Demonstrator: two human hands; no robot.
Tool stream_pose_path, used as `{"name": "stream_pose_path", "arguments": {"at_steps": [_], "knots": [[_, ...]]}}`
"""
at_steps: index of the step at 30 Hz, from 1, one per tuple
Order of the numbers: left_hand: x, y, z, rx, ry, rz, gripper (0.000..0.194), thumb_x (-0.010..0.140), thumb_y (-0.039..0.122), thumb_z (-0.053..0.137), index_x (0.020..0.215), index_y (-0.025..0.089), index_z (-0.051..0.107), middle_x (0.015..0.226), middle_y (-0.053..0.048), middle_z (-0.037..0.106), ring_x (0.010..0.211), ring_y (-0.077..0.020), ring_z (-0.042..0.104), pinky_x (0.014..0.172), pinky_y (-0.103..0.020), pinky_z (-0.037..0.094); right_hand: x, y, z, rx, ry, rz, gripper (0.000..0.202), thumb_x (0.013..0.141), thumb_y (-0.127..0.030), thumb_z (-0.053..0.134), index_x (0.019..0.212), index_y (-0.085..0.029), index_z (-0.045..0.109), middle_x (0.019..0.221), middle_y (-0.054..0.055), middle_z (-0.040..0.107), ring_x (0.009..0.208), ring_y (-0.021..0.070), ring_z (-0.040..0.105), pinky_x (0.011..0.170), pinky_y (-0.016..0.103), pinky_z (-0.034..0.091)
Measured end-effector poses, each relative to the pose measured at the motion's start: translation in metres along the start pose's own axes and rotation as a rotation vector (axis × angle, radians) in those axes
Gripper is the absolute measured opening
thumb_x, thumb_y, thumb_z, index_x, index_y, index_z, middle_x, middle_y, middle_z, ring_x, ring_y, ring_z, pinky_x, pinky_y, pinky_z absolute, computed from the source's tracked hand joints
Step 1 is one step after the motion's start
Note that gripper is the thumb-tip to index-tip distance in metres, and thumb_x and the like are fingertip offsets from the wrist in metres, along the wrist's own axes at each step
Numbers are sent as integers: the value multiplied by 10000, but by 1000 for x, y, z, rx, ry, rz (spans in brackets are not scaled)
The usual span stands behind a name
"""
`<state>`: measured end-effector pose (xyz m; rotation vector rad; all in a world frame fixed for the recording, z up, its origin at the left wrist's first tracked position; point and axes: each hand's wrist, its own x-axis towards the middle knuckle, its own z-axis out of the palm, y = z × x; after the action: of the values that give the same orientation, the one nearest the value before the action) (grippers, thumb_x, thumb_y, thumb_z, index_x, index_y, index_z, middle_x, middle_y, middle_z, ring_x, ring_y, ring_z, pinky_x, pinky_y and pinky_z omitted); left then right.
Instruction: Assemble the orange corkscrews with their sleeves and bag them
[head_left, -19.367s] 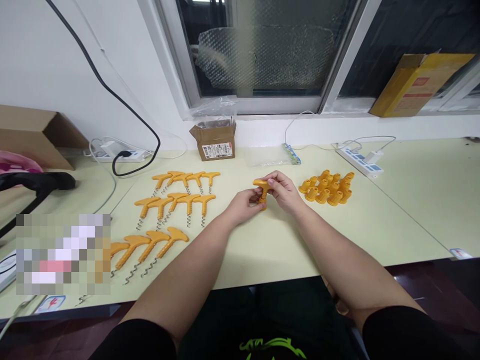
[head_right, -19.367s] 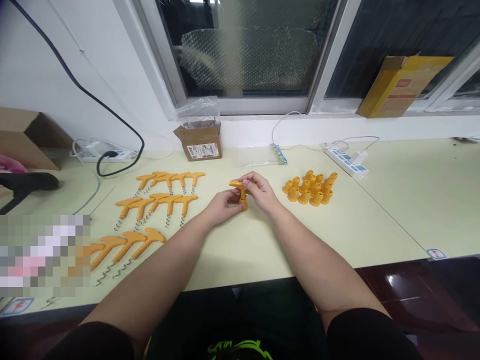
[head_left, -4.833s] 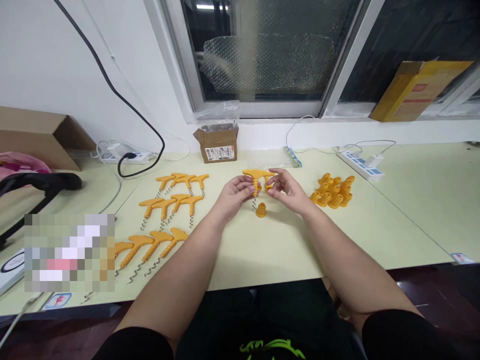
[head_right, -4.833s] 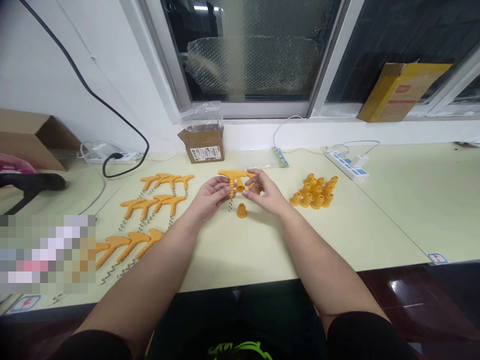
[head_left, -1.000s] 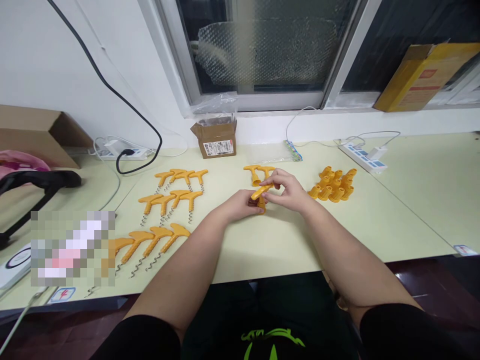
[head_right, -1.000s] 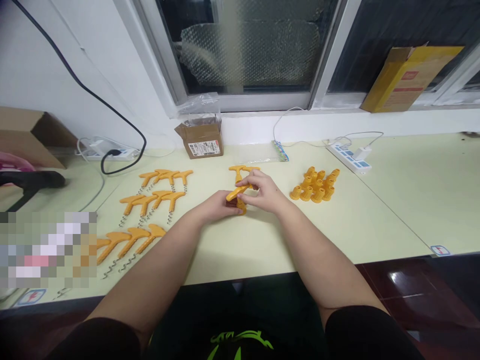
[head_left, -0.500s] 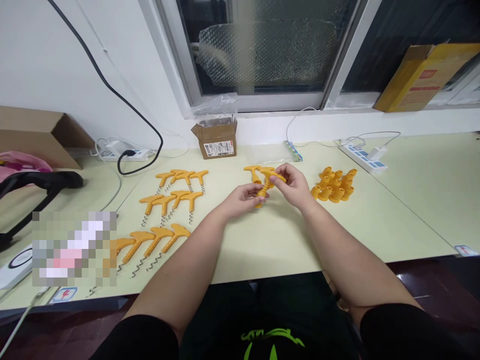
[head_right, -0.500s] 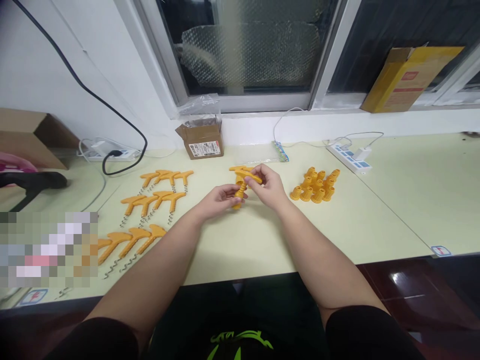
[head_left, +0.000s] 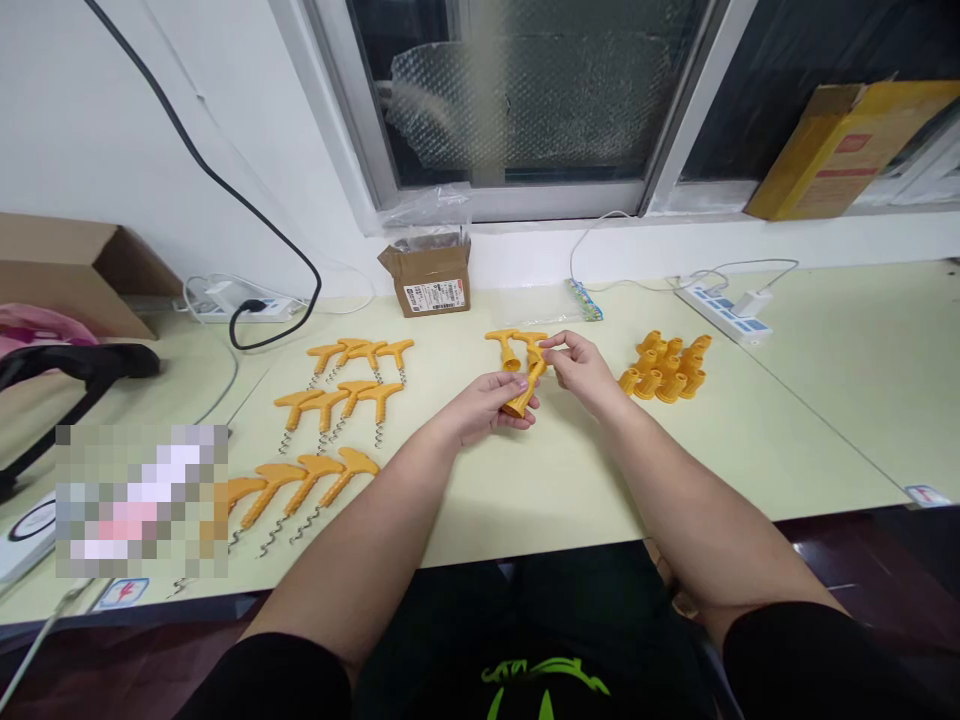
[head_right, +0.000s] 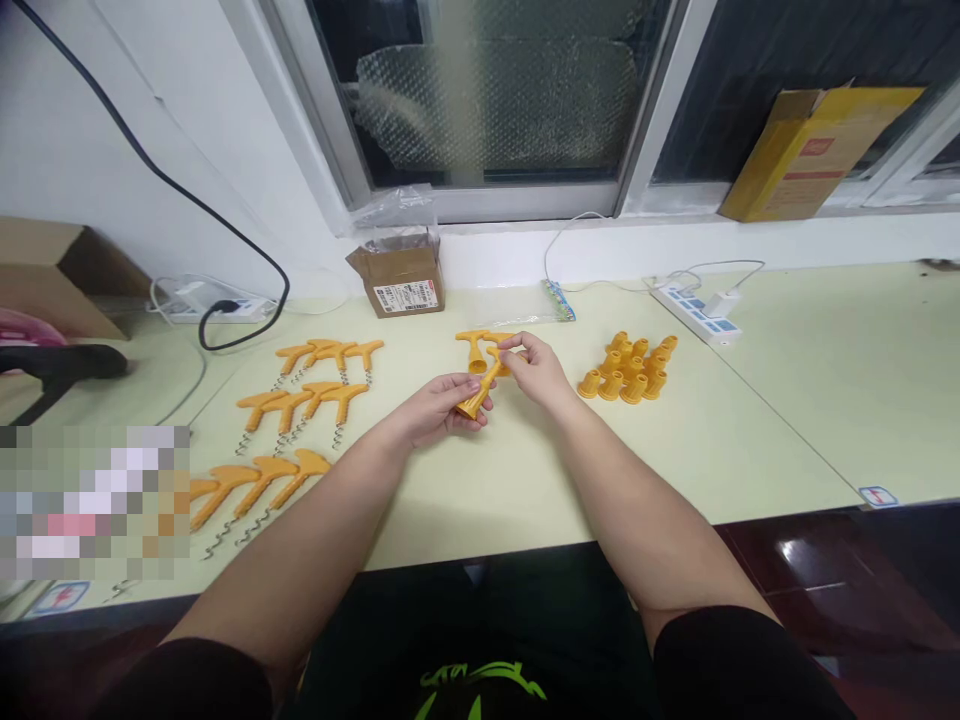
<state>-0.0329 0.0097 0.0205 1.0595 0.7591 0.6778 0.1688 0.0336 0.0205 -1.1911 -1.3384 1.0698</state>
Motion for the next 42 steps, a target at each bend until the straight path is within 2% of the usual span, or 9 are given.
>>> {"name": "stream_pose_path", "arguments": {"at_steps": [6, 9, 13, 17, 23, 29, 37, 40, 42], "knots": [[3, -4, 1, 82, 17, 4, 475, 779, 428, 861, 1080, 136, 638, 925, -71, 719, 734, -162, 732, 703, -312, 631, -2, 1, 1, -114, 55, -40, 218, 798, -382, 698, 914, -202, 660, 576, -66, 516, 476, 83, 351, 472, 233, 272], [3, -4, -3, 79, 13, 40, 475, 787, 457, 848, 1077, 144, 637, 946, -74, 724, 726, -156, 729, 705, -315, 623, -4, -3, 1, -53, -3, -96, 261, 833, -424, 687, 975, -210, 643, 586, -75, 493, 498, 94, 382, 500, 240, 327], [3, -4, -6, 73, -35, 80, 508, 772, 450, 862, 1115, 153, 634, 986, -95, 737, 775, -177, 734, 740, -352, 625, -9, -12, 1, 16, -99, -213, 305, 832, -428, 712, 1031, -214, 626, 774, -38, 592, 613, 108, 512, 617, 273, 466], [3, -3, -5, 46, -60, 87, 511, 769, 434, 867, 1132, 161, 635, 1016, -106, 743, 824, -192, 734, 766, -365, 622, -9, -13, 2, 75, -117, -267, 306, 839, -416, 721, 1054, -224, 619, 862, -11, 625, 736, 145, 603, 702, 314, 541], [0, -1, -4, 29, -89, 92, 462, 817, 433, 825, 1148, 163, 649, 1055, -114, 735, 868, -201, 731, 783, -368, 618, -8, -10, -1, 92, -124, -291, 283, 860, -382, 704, 1086, -239, 610, 984, 22, 664, 867, 183, 655, 766, 346, 579], [-3, 2, -3, -32, -145, 73, 412, 839, 396, 802, 1151, 159, 674, 1050, -125, 733, 888, -223, 737, 757, -357, 621, -11, -12, -4, 130, -249, -281, 310, 850, -329, 711, 1128, -273, 586, 1213, 39, 656, 1102, 228, 682, 953, 407, 566], [-3, 2, -4, -67, -151, 78, 413, 856, 394, 780, 1175, 154, 676, 1036, -127, 727, 881, -219, 734, 733, -326, 608, -9, -11, -4, 211, -239, -244, 380, 832, -346, 755, 1150, -281, 556, 1128, 27, 654, 1002, 202, 695, 923, 400, 578], [0, -1, -4, -99, -81, 153, 403, 817, 366, 823, 1146, 194, 667, 1107, -96, 708, 967, -223, 718, 837, -395, 611, -7, -9, -4, 234, -244, -190, 460, 818, -379, 774, 1193, -297, 520, 1108, 13, 650, 924, 179, 692, 881, 394, 592], [3, -3, -5, -129, 23, 244, 400, 790, 357, 846, 1112, 210, 660, 1162, -71, 689, 1019, -214, 699, 919, -438, 588, -6, -6, -4, 191, -276, -156, 394, 811, -408, 780, 1097, -266, 549, 1098, 18, 650, 904, 174, 688, 860, 385, 591]]}}
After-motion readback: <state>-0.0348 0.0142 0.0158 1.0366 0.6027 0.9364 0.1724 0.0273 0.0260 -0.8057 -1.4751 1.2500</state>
